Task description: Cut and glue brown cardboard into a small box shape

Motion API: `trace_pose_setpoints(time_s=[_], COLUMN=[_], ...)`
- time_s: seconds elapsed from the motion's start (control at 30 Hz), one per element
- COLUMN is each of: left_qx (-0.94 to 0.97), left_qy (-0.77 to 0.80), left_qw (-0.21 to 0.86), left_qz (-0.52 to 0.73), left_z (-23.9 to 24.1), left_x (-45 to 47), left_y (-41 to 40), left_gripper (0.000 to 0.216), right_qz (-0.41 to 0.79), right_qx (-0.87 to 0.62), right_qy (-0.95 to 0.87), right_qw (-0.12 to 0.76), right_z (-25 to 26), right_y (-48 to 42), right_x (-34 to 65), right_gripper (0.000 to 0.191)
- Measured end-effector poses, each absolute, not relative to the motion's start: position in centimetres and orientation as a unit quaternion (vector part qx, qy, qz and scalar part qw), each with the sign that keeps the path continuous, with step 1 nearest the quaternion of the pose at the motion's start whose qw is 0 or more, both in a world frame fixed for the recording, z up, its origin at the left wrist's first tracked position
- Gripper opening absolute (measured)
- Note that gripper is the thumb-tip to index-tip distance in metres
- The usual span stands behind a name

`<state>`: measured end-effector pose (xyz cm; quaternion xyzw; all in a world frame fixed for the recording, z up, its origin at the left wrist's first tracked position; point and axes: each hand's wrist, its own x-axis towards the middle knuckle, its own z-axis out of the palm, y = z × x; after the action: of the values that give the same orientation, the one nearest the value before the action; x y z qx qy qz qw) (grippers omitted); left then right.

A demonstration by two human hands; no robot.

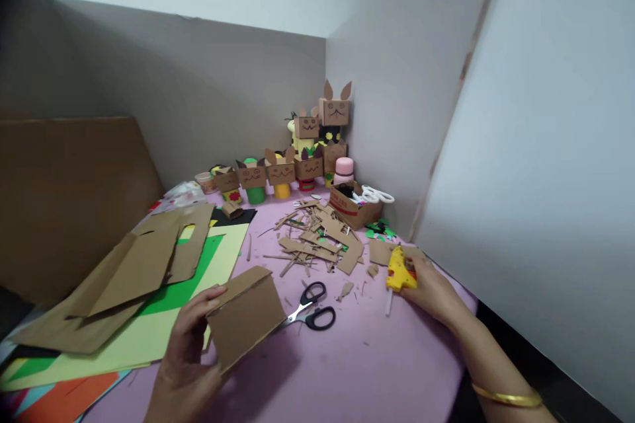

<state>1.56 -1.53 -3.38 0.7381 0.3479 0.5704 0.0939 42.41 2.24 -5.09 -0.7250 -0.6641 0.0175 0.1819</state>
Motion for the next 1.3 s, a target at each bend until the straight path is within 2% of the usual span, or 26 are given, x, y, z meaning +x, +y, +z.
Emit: trace_pose_setpoints(time_s=[0.2,0.27,0.37,0.5,0.53,0.57,0.63,0.67,0.73,0.8,0.9,1.03,1.3], left_qx=[0.720,0.719,0.717,0.724,0.728,0.725,0.729,0.728,0.726,0.725,0.725,0.726,0.727], left_qy=[0.369,0.373,0.385,0.390,0.385,0.381,0.373,0.368,0.362,0.356,0.349,0.356,0.352], left_qw=[0.105,0.115,0.120,0.095,0.099,0.104,0.122,0.128,0.137,0.148,0.181,0.213,0.245], left_qz=[0.578,0.575,0.568,0.561,0.559,0.564,0.561,0.564,0.569,0.571,0.566,0.548,0.536], left_z=[-3.6,-3.6,-3.7,-3.8,-3.8,-3.8,-3.6,-3.5,-3.3,-3.2,-2.9,-2.8,-3.0], left_x=[1.5,1.4,1.4,1.5,1.6,1.7,1.9,2.1,2.4,2.7,3.0,3.1,3.3], left_y=[-1.3,-1.3,-1.2,-1.4,-1.5,-1.6,-1.9,-2.1,-2.3,-2.5,-2.8,-3.0,-3.4], left_gripper=[0.058,0.056,0.054,0.056,0.057,0.059,0.062,0.063,0.065,0.066,0.065,0.064,0.064], right_qz=[-0.012,-0.016,0.007,0.059,0.077,0.092,0.124,0.152,0.166,0.141,0.104,0.118,0.118], right_qx=[-0.707,-0.689,-0.642,-0.550,-0.516,-0.482,-0.408,-0.350,-0.280,-0.260,-0.256,-0.233,-0.227], right_qy=[-0.678,-0.691,-0.728,-0.787,-0.805,-0.821,-0.853,-0.875,-0.901,-0.911,-0.907,-0.903,-0.901], right_qw=[0.203,0.220,0.240,0.275,0.284,0.293,0.300,0.297,0.285,0.286,0.317,0.342,0.350], right_z=[-2.8,-1.8,-0.3,2.0,2.4,2.8,3.1,3.1,2.5,1.6,0.5,-0.1,-0.4], right_y=[1.4,1.6,2.3,3.0,2.9,2.6,2.0,1.7,1.1,0.8,0.6,0.5,0.4], right_x=[41.0,39.5,36.0,30.2,28.8,27.5,25.5,24.7,23.7,23.3,23.3,23.6,24.0], right_gripper=[0.047,0.035,0.022,0.018,0.020,0.030,0.081,0.099,0.113,0.111,0.098,0.085,0.080])
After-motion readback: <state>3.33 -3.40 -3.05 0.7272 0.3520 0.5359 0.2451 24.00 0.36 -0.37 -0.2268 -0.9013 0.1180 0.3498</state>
